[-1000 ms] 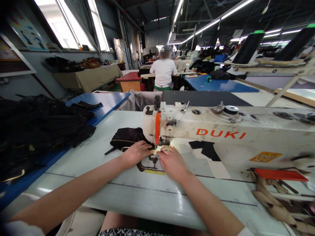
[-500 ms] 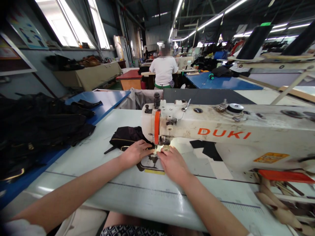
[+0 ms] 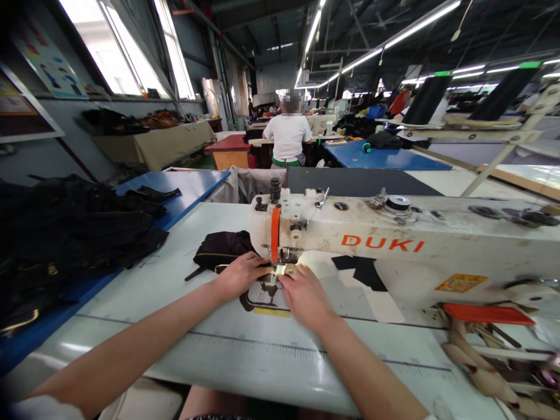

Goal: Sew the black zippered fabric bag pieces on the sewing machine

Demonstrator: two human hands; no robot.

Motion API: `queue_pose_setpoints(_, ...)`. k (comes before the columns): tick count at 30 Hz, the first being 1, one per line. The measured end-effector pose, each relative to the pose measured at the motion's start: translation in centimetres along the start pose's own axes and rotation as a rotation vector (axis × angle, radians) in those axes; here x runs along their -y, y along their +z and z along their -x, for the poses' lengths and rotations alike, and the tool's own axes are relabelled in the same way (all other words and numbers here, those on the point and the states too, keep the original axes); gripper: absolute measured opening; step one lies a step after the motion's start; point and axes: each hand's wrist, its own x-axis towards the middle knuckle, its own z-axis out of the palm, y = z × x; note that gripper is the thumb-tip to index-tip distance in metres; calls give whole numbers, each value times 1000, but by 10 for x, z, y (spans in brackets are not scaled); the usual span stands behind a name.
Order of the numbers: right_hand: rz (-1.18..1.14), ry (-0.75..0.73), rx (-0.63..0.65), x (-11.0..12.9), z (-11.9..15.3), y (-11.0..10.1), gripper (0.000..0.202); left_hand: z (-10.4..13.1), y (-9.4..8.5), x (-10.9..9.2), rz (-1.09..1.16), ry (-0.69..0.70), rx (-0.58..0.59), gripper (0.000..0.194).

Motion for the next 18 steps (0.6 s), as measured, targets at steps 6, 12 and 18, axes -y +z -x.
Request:
queue_pose_setpoints(6,-34,14,-40,-2,3,2,22,-2,4,1,-3,-37,-38,23)
queue_pose_setpoints(12,-60,22,-33,-4,4,4,22,-1,6,0,3,-51,-39,23)
queue_pose_setpoints(18,-56,9,-46,-6,6,6,23,0,5,-1,-3,-79,-31,22)
